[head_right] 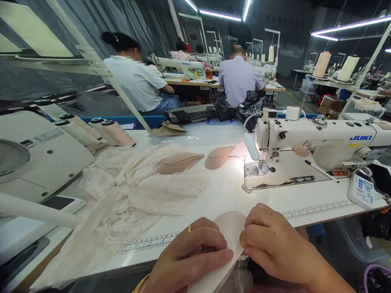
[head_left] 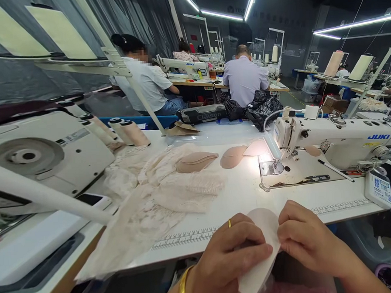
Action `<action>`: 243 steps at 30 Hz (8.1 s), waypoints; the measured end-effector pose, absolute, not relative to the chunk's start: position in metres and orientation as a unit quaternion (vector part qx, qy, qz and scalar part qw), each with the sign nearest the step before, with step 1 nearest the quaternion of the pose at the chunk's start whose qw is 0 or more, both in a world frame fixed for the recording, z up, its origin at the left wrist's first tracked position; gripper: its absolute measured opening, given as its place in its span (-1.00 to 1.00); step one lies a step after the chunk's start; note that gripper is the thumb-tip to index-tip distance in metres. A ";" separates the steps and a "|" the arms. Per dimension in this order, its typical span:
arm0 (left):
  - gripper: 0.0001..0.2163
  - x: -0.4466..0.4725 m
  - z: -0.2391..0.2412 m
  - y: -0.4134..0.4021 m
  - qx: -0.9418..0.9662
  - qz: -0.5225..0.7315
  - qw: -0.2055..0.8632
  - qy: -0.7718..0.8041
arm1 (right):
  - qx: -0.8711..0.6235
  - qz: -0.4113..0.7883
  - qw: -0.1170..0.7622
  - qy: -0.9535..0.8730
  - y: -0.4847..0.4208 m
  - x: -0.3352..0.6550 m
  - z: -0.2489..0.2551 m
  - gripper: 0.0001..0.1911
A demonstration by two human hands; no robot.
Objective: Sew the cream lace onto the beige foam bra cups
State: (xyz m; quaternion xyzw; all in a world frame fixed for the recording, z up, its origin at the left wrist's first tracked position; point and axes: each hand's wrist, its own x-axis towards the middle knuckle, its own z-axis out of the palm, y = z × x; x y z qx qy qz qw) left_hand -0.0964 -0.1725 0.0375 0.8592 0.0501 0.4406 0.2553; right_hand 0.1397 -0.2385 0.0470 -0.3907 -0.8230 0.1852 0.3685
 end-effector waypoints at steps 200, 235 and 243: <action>-0.84 -0.088 0.042 -0.162 0.914 0.392 0.107 -0.003 | -0.488 0.386 0.399 -0.674 -0.247 0.145 0.035 -0.65; -0.55 -0.065 0.030 -0.138 0.411 0.209 0.851 0.252 | -0.483 0.512 0.492 -0.513 -0.226 0.140 -0.011 -0.24; -0.53 -0.057 0.033 -0.123 0.411 0.223 0.852 0.237 | -0.425 0.618 0.538 -0.386 -0.203 0.146 -0.007 -0.36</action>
